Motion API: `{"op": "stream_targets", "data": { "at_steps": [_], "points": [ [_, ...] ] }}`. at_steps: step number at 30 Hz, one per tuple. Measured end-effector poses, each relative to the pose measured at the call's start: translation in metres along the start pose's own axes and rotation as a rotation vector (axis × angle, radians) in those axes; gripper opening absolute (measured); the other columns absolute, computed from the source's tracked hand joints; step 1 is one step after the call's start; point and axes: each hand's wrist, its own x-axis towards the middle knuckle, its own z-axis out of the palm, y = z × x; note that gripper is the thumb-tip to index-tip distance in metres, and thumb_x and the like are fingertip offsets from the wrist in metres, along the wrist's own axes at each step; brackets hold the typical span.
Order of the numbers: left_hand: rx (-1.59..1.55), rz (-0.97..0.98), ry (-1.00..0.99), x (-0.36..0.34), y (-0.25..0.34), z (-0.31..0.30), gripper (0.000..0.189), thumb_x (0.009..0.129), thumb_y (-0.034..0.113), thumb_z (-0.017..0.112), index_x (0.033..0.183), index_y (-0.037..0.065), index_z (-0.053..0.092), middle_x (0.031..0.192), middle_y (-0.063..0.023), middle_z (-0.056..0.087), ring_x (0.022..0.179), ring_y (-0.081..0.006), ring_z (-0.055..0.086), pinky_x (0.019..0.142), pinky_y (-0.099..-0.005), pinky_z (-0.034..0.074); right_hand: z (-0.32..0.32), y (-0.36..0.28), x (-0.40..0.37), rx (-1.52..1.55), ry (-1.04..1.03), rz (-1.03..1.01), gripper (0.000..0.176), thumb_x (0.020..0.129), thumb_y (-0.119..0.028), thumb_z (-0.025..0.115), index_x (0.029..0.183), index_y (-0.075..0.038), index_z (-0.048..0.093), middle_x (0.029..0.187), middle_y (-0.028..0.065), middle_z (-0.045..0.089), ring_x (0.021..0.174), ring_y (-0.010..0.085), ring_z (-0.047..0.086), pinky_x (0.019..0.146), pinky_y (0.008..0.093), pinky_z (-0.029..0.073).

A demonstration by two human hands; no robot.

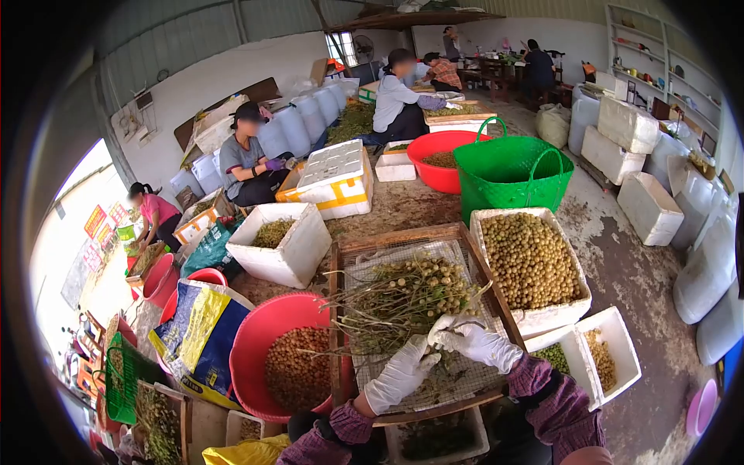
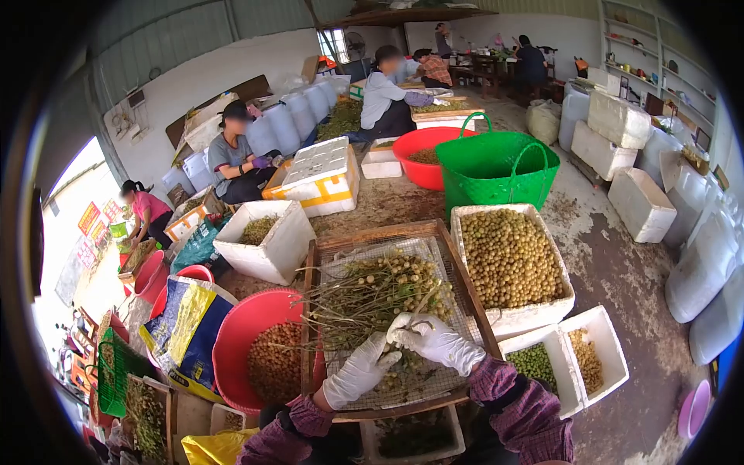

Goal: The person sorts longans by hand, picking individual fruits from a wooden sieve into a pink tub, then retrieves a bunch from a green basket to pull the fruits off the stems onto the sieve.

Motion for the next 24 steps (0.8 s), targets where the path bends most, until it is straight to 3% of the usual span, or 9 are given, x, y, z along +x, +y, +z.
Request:
{"op": "stream_targets", "data": {
  "at_steps": [5,8,10,13,16,19,22,23,24],
  "points": [
    [-0.049,0.073,0.194,-0.003,0.007,0.004,0.024,0.093,0.011,0.057,0.115,0.002,0.052,0.091,-0.0155,0.056,0.083,-0.0313,0.056,0.079,-0.0372,0.047,0.004,-0.010,0.000,-0.039,-0.024,0.021,0.018,0.096,-0.016,0.054,0.102,-0.002,0.063,0.096,0.0045,0.066,0.091,0.0125,0.060,0.083,0.0269,0.047],
    [-0.257,-0.198,0.015,0.001,0.018,-0.012,0.022,0.093,0.012,0.056,0.113,0.002,0.052,0.087,-0.0141,0.057,0.073,-0.0280,0.058,0.068,-0.0346,0.050,0.003,-0.004,0.000,0.042,-0.006,0.128,0.020,0.096,-0.021,0.055,0.102,-0.003,0.062,0.085,-0.0001,0.060,0.079,0.0110,0.054,0.074,0.0265,0.046],
    [-0.114,-0.051,0.081,0.003,0.013,-0.009,0.015,0.094,0.014,0.057,0.105,0.004,0.053,0.074,-0.0094,0.054,0.060,-0.0213,0.054,0.058,-0.0324,0.047,0.006,0.018,0.004,-0.059,0.060,-0.006,0.021,0.097,-0.024,0.055,0.101,-0.004,0.062,0.083,-0.0032,0.058,0.072,0.0076,0.050,0.068,0.0241,0.045],
    [-0.005,-0.003,0.125,-0.004,0.001,-0.004,0.009,0.096,0.011,0.051,0.101,0.004,0.052,0.069,-0.0076,0.053,0.056,-0.0158,0.051,0.052,-0.0311,0.045,0.006,0.023,0.005,0.020,0.058,0.049,0.022,0.097,-0.025,0.054,0.102,-0.004,0.062,0.083,-0.0022,0.058,0.070,0.0066,0.052,0.065,0.0228,0.045],
    [-0.305,-0.432,-0.080,-0.002,0.014,-0.015,0.009,0.096,0.012,0.052,0.099,0.004,0.052,0.064,-0.0040,0.050,0.054,-0.0103,0.050,0.049,-0.0281,0.044,0.004,0.020,0.003,0.121,0.003,0.091,0.024,0.098,-0.026,0.054,0.102,-0.004,0.062,0.085,-0.0012,0.059,0.071,0.0071,0.054,0.064,0.0227,0.047],
    [-0.636,-0.466,-0.079,-0.006,0.001,-0.019,0.010,0.096,0.014,0.055,0.097,0.004,0.053,0.064,-0.0009,0.050,0.054,-0.0082,0.051,0.048,-0.0263,0.043,-0.006,0.018,0.002,0.135,0.002,0.089,0.026,0.098,-0.027,0.052,0.102,-0.004,0.062,0.086,0.0000,0.061,0.072,0.0083,0.057,0.064,0.0229,0.048],
    [-0.526,-0.505,-0.242,-0.005,-0.009,-0.023,0.020,0.093,0.020,0.060,0.099,0.002,0.053,0.066,-0.0087,0.051,0.054,-0.0190,0.054,0.055,-0.0316,0.047,-0.010,0.008,-0.005,0.129,0.019,0.067,0.024,0.098,-0.024,0.052,0.103,-0.003,0.062,0.087,0.0008,0.062,0.073,0.0083,0.058,0.065,0.0236,0.049],
    [-0.314,-0.492,-0.303,-0.002,0.003,-0.031,0.020,0.096,0.021,0.057,0.096,0.002,0.054,0.066,-0.0036,0.052,0.054,-0.0099,0.054,0.051,-0.0271,0.046,-0.015,0.012,-0.006,0.107,0.049,0.066,0.023,0.098,-0.022,0.052,0.102,-0.002,0.062,0.087,0.0013,0.064,0.074,0.0084,0.058,0.065,0.0237,0.049],
    [-0.181,-0.438,-0.309,-0.007,-0.005,-0.030,0.022,0.094,0.022,0.059,0.097,0.000,0.055,0.072,-0.0071,0.056,0.057,-0.0126,0.057,0.053,-0.0290,0.047,-0.020,0.016,-0.008,0.088,0.076,0.070,0.021,0.098,-0.020,0.052,0.101,-0.002,0.063,0.087,0.0018,0.065,0.074,0.0084,0.059,0.065,0.0238,0.049]
  ]
}}
